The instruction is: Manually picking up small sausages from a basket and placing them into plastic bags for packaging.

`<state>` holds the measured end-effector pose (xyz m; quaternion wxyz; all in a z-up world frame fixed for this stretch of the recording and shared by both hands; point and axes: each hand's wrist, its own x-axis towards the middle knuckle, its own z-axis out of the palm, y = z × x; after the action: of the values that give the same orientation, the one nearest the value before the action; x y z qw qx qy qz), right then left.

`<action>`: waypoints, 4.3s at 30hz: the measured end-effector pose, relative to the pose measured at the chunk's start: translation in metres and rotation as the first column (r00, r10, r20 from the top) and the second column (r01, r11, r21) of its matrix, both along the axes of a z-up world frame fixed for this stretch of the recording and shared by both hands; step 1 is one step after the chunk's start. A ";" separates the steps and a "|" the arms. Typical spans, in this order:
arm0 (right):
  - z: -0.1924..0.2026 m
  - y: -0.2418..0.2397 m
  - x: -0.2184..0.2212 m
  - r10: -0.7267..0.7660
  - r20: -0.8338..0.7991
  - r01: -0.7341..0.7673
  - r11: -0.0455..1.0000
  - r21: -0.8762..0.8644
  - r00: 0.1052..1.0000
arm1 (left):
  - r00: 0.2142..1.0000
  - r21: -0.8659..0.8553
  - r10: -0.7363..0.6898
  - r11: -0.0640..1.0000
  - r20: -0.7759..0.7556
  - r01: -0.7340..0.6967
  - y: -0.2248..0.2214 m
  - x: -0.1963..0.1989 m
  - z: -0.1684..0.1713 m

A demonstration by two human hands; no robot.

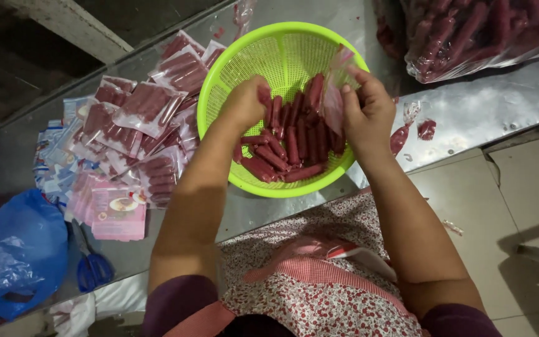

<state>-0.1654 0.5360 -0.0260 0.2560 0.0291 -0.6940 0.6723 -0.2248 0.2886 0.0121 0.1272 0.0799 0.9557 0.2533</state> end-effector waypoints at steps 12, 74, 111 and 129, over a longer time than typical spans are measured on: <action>0.009 -0.004 0.007 -0.037 -0.025 0.041 0.987 0.156 0.999 | 0.747 -0.589 -0.630 0.692 -0.212 0.417 -0.010 -0.011 -0.064; 0.001 -0.052 0.022 0.297 0.218 -0.367 0.805 0.466 0.930 | 0.675 0.740 -0.407 0.002 0.615 -0.673 -0.016 0.099 0.004; 0.035 -0.074 0.036 0.374 0.226 -0.418 0.888 0.194 0.900 | 0.956 0.130 -0.029 0.989 -0.291 0.069 -0.002 0.134 0.045; 0.017 -0.043 0.018 0.826 0.016 -0.791 0.545 -0.279 0.564 | 0.920 0.753 0.094 0.609 -0.382 0.251 -0.032 0.131 0.092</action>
<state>-0.1478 0.4930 -0.0089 -0.1331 0.2657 -0.5317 0.7931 -0.0940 0.2561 0.1042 -0.0993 0.2183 0.7463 0.6209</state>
